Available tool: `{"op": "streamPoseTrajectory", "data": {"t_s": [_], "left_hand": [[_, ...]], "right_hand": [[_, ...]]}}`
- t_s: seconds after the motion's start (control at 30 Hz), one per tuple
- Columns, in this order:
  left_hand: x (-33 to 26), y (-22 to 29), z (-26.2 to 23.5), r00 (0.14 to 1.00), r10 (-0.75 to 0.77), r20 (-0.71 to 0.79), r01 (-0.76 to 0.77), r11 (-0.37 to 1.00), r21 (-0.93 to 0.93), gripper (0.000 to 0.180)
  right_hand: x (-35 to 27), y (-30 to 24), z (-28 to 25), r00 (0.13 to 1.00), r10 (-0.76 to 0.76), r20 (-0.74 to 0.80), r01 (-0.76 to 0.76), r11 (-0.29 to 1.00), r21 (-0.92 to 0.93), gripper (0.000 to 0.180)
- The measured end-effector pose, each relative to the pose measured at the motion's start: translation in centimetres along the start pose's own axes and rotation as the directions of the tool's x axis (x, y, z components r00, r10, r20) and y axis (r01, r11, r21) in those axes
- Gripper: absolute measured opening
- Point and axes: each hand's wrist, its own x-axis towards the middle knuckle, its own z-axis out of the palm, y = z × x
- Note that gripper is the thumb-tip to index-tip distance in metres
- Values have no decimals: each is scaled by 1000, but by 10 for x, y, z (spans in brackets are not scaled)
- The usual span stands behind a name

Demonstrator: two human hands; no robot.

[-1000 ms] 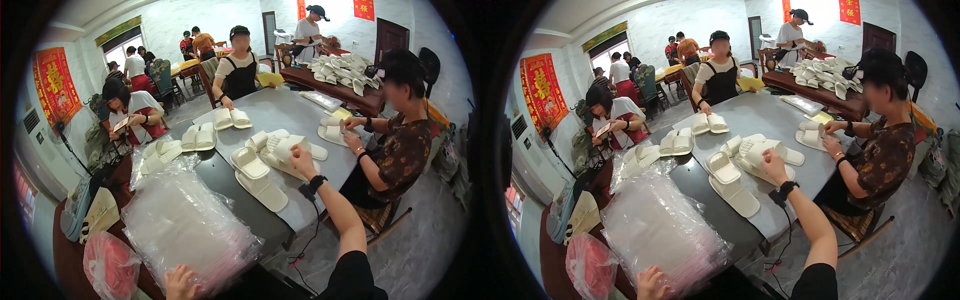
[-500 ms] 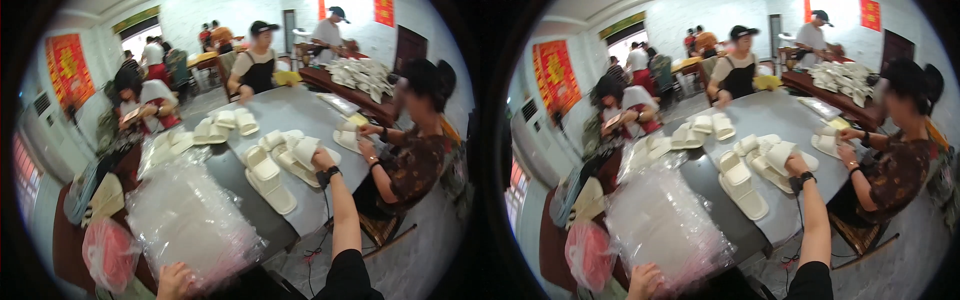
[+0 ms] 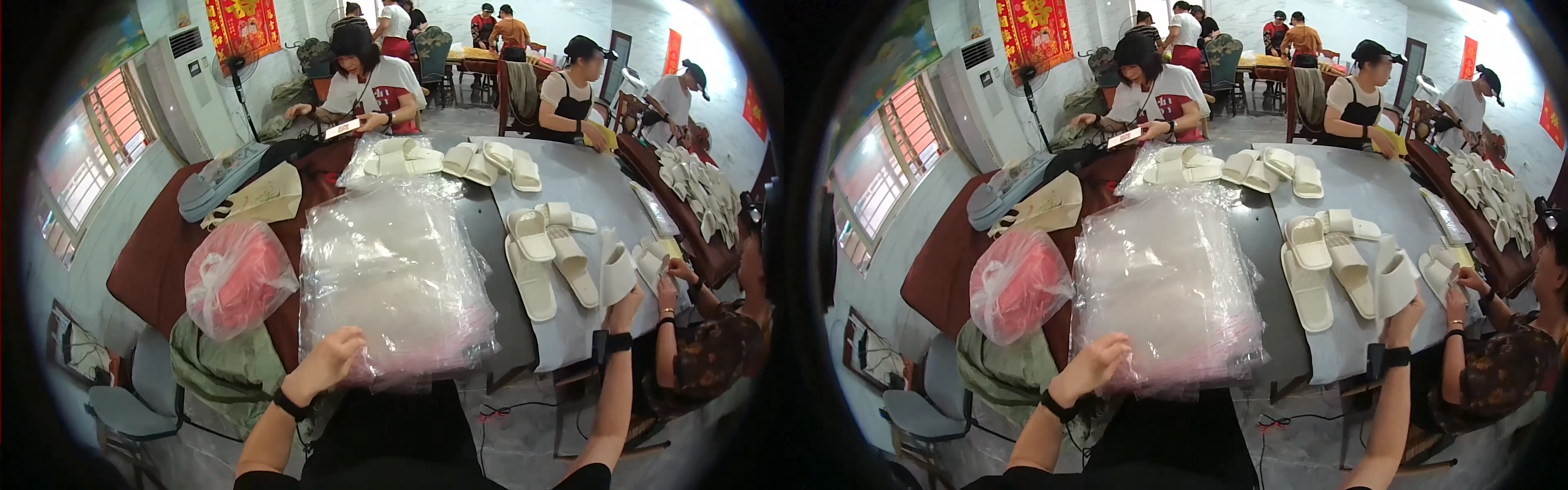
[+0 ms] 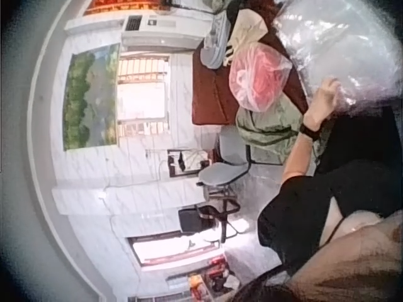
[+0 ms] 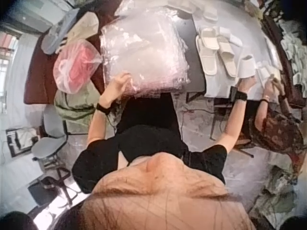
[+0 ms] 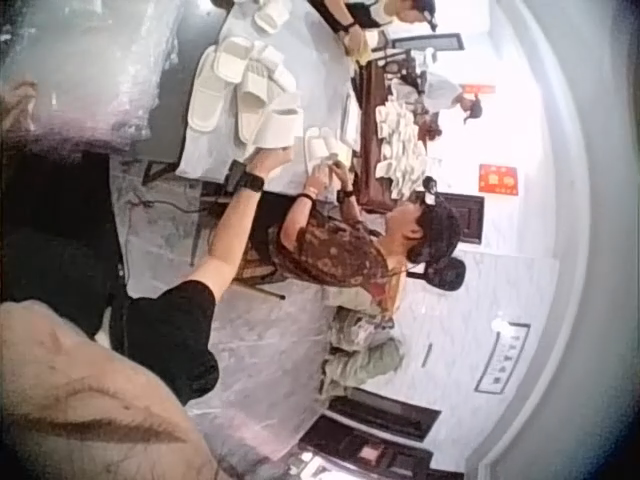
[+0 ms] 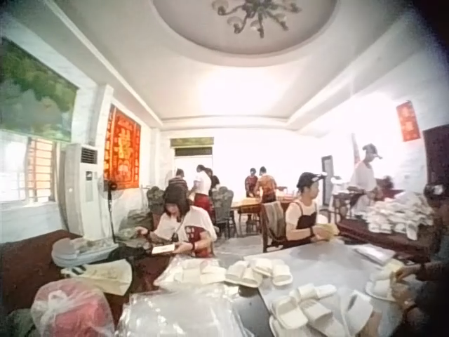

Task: Packing manufactured white slides/shoes into plastic bags for shipping.

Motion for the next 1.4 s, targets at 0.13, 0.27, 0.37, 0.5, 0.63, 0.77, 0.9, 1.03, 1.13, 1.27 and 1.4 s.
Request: {"op": "streamPoseTrajectory", "data": {"t_s": [0.13,0.27,0.37,0.5,0.63,0.77,0.9,1.03,1.13,1.27,1.4], "left_hand": [[10,-7,15,984,11,-180,-26,996,-80,8],[21,-3,15,939,-196,-281,196,980,-30,14],[31,6,8,896,-282,-344,272,959,-77,16],[43,8,8,846,-304,-438,244,951,-190,16],[43,2,4,826,-269,-496,189,960,-206,13],[45,5,-6,752,-430,-500,-23,740,-673,5],[53,19,-21,668,-603,-436,-504,65,-861,9],[47,28,-8,631,-749,-202,-536,-232,-812,6],[41,31,27,626,-770,-121,-465,-244,-851,4],[32,41,69,661,-750,21,-351,-333,-875,10],[7,33,103,782,-529,330,-60,-591,-804,27]], "right_hand": [[-43,6,13,984,-95,147,104,993,-55,25],[-92,-20,68,979,-66,192,49,994,95,29],[-122,-46,95,928,-172,330,182,983,0,32],[-151,-73,96,870,-165,465,237,966,-102,40],[-183,-100,101,888,-64,456,16,994,109,46],[-195,-105,87,890,-120,440,210,964,-162,42],[-196,-97,85,909,-121,398,210,959,-188,42],[-203,-120,146,826,-262,499,372,919,-134,36],[-194,-123,200,725,-311,614,469,876,-110,29],[-185,-101,266,558,-405,724,681,723,-121,15],[-174,-25,291,525,-225,821,652,727,-218,12]]}}
